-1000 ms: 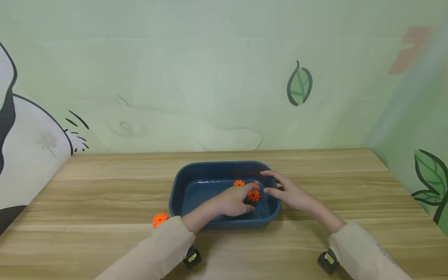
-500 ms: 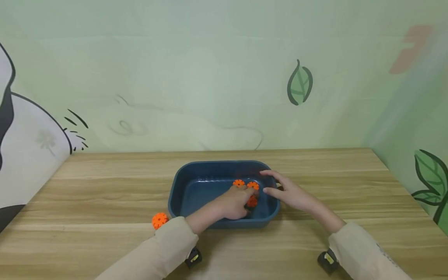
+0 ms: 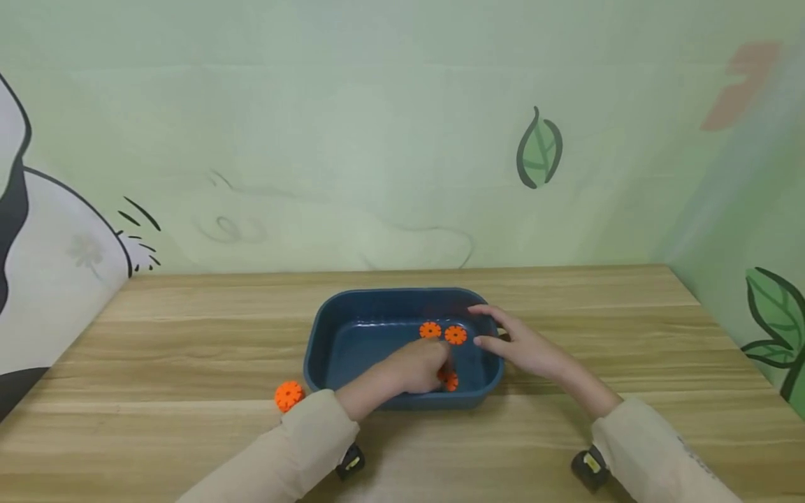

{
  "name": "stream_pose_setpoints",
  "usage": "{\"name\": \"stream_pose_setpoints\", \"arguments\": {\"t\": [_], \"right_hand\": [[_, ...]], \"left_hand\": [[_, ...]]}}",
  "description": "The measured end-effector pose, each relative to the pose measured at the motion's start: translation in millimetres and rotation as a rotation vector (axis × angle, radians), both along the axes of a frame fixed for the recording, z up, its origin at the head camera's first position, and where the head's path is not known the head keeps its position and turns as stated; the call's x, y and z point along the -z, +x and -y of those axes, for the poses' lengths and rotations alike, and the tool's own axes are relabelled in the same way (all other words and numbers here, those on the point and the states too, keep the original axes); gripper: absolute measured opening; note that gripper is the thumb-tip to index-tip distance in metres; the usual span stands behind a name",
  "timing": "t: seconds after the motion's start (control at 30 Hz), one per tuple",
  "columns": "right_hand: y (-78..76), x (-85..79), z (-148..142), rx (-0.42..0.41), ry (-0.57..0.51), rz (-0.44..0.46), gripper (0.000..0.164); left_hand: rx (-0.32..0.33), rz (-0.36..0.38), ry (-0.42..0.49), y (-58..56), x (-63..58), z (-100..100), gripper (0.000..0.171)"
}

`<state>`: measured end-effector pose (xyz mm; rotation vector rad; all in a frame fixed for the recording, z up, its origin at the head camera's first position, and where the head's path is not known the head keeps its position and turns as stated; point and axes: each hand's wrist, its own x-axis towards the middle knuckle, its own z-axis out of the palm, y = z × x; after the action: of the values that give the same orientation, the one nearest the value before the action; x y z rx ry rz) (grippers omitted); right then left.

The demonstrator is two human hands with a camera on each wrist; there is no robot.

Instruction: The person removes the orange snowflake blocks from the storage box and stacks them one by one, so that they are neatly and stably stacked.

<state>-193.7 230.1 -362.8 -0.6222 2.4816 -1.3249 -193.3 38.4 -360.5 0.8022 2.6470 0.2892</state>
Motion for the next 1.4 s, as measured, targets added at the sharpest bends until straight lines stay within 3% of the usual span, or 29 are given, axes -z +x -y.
{"name": "stream_pose_setpoints", "arguments": {"t": [0.27, 0.4, 0.53, 0.6, 0.7, 0.83, 1.17, 1.4], "right_hand": [[0.4, 0.7, -1, 0.009, 0.006, -0.003, 0.048], [1.8, 1.3, 0, 0.006, 0.008, -0.012, 0.048], [1.5, 2.2, 0, 0.004, 0.004, -0.012, 0.048], [1.3, 2.6, -1, 0.007, 0.002, -0.012, 0.048], [1.6, 2.6, -1, 0.012, 0.007, -0.021, 0.048], [1.9, 2.4, 0, 0.017, 0.009, -0.031, 0.047], [1.1, 2.1, -1, 0.025, 0.020, -0.015, 0.047], [1.4, 2.4, -1, 0.035, 0.033, -0.017, 0.047]], "left_hand": [[-0.001, 0.005, 0.006, 0.4, -1.4, 1, 0.009], [0.005, -0.009, 0.072, 2.3, -5.3, 6, 0.011], [0.001, -0.060, 0.220, 3.9, -14.5, 17, 0.013], [-0.009, -0.054, 0.316, 4.3, -18.7, 25, 0.017], [-0.037, 0.028, 0.475, 4.5, -23.3, 38, 0.020], [-0.076, 0.092, 0.615, 4.9, -29.7, 59, 0.021], [-0.131, 0.077, 0.740, 10.8, -40.9, 115, 0.030], [-0.233, 0.114, 0.752, 18.0, -40.2, 146, 0.041]]}}
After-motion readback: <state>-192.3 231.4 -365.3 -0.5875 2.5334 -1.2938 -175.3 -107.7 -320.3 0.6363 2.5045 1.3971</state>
